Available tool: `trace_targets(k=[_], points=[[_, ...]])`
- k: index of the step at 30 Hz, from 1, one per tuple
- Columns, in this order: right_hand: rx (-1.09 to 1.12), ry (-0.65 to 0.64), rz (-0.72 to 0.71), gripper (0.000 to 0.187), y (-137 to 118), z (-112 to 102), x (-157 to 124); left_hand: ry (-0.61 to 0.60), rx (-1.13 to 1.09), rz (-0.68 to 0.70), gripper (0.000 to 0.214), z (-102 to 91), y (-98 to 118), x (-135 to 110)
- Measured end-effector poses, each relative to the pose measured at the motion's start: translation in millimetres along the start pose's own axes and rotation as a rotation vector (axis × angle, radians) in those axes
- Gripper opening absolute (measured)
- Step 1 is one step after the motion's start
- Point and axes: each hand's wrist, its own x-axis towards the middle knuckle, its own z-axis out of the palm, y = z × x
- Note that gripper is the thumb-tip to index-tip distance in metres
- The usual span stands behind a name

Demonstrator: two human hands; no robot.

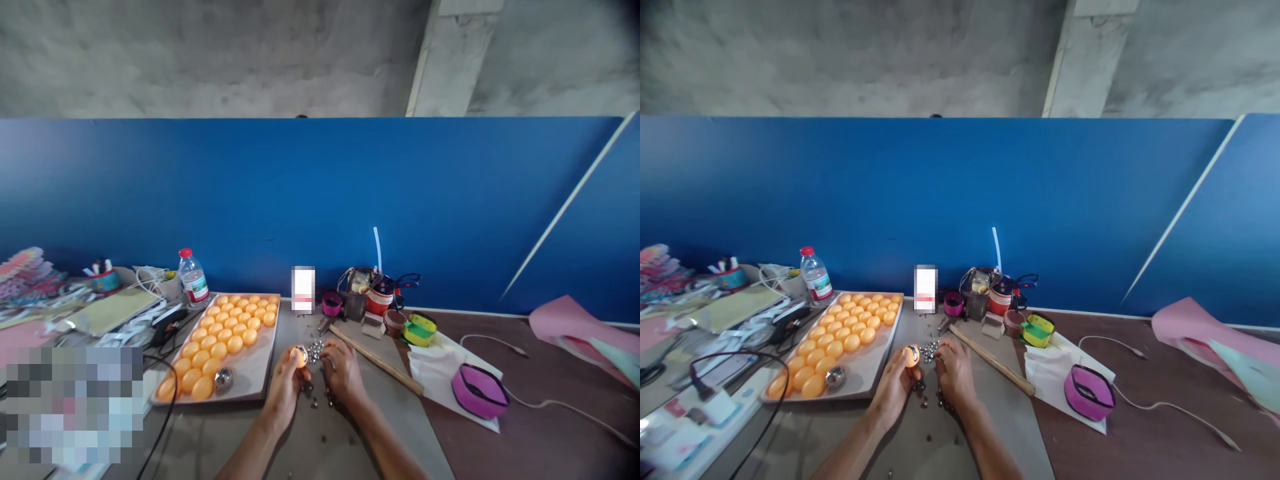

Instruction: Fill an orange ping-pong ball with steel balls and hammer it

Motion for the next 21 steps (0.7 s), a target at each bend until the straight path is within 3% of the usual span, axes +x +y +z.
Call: trace_targets(k=[4, 9, 16, 21], points=[[0.248, 0.115, 0.157, 0.011, 1, -1, 3, 0.017, -0.069, -0.037, 0.036, 2.2, 6, -2], [0.592, 0.076, 0.402, 0.005, -2, 0, 5, 0.026, -0.173, -0.079, 0.047, 2.6, 9, -2], [0.885, 0.018, 0.496, 0.020, -13, 7, 6, 0.024, -0.192, -0.100, 0.050, 3.7, 8, 0], [1.077, 0.015, 0.519, 0.023, -23, 9, 6, -0.028, -0.228, -0.130, 0.040, 1.0, 8, 1]])
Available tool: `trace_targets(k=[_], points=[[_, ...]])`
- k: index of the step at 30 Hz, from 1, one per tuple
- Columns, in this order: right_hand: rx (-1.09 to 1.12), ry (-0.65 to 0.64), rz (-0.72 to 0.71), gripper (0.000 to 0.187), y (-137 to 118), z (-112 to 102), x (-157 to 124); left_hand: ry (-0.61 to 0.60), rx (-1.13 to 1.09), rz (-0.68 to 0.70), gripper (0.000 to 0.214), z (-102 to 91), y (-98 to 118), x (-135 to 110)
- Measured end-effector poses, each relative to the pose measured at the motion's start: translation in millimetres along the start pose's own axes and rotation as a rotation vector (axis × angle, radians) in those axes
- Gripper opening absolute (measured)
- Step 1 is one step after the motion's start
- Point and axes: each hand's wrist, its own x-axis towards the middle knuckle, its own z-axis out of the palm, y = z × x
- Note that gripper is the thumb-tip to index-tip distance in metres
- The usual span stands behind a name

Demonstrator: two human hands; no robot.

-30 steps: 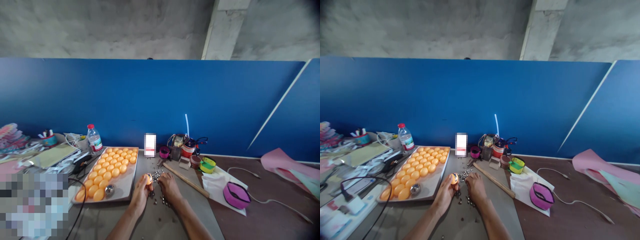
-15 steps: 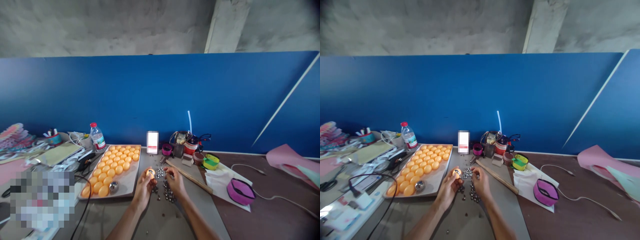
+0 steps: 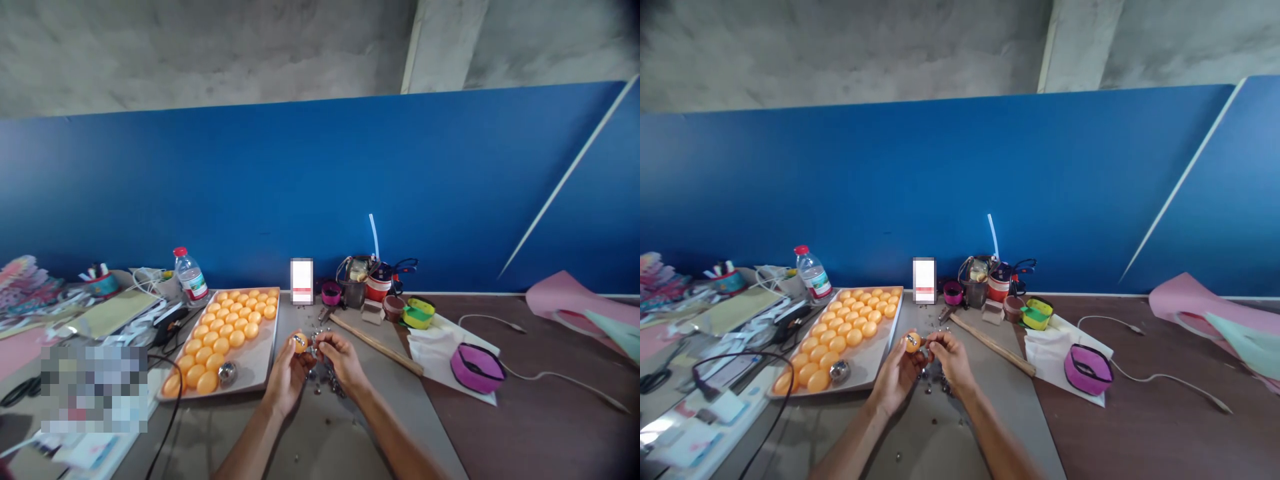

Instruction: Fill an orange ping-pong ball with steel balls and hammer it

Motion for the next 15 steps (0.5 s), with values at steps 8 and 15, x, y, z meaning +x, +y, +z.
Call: trace_targets(k=[8, 15], points=[[-0.045, 0.007, 0.041, 0.021, 3, 7, -4, -0.006, 0.050, -0.004, 0.041, 2.0, -2, -1], [-0.054, -0.038, -0.011, 0.015, 2, 15, -8, 0.051, 0.099, 0.047, 0.035, 0.8, -6, 1]])
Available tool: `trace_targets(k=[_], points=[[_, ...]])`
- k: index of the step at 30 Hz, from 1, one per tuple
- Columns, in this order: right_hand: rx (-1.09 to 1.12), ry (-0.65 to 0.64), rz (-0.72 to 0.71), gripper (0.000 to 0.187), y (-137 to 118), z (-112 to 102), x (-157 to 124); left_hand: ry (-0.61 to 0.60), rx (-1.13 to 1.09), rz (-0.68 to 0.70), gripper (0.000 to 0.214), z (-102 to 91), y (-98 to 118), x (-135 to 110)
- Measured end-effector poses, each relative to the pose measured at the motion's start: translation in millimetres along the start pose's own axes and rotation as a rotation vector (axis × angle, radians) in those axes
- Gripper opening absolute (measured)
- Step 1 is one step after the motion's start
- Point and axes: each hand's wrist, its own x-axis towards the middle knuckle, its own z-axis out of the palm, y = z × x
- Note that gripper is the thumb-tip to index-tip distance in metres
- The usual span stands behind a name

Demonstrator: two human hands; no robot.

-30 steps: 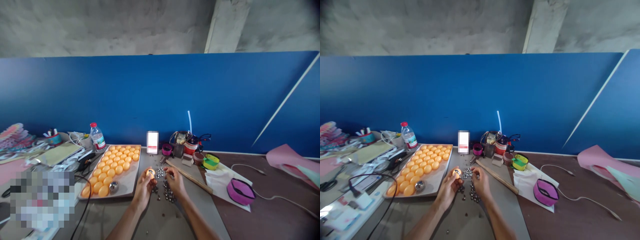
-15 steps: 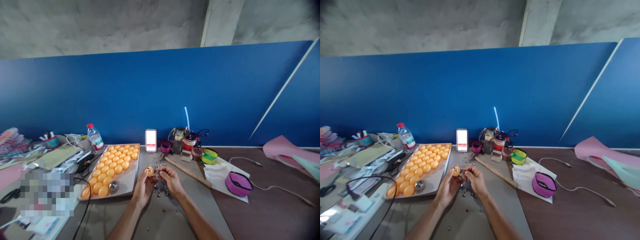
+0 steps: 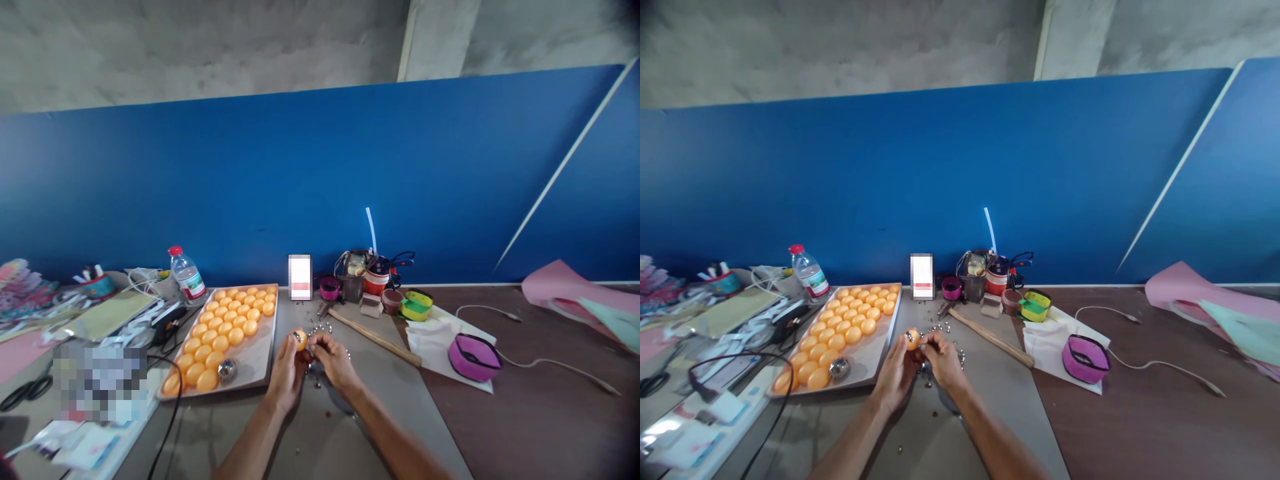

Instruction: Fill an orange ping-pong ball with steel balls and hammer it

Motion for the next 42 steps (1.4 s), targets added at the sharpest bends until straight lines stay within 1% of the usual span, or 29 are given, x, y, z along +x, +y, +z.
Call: trace_targets(k=[3, 7, 13, 16, 20, 24, 27, 31, 34, 38, 42], points=[[0.087, -0.037, 0.052, 0.018, 1, -1, 0, -0.012, -0.007, 0.004, 0.042, 1.6, 1, -1], [0.199, -0.015, 0.085, 0.020, 4, -4, 1, -0.032, -0.001, 0.025, 0.053, 5.2, 4, -3], [0.264, -0.015, 0.101, 0.020, 0, -2, -1, -0.055, 0.001, 0.018, 0.049, 6.2, 4, -4], [0.332, -0.019, 0.100, 0.022, -3, -3, 0, -0.077, -0.004, 0.015, 0.047, 4.7, 3, -5], [0.401, -0.040, 0.125, 0.024, -3, -5, 2, -0.077, 0.095, 0.017, 0.049, 0.4, -1, -5], [0.439, -0.078, 0.154, 0.024, -1, -5, 2, -0.089, 0.239, 0.097, 0.040, -2.3, -5, -5], [0.456, -0.098, 0.161, 0.023, -1, -6, 2, -0.101, 0.277, 0.127, 0.037, 0.2, -4, -6], [0.463, -0.126, 0.173, 0.022, -3, -7, 1, -0.098, 0.284, 0.125, 0.038, 5.9, -1, -8], [0.465, -0.123, 0.181, 0.023, -3, -8, 1, -0.108, 0.299, 0.136, 0.038, 6.7, 1, -9], [0.447, -0.118, 0.212, 0.025, -3, -10, 2, -0.100, 0.359, 0.148, 0.041, 3.0, -1, -7], [0.418, -0.103, 0.241, 0.029, -2, -12, 4, -0.103, 0.444, 0.192, 0.042, -2.2, -3, -4]])
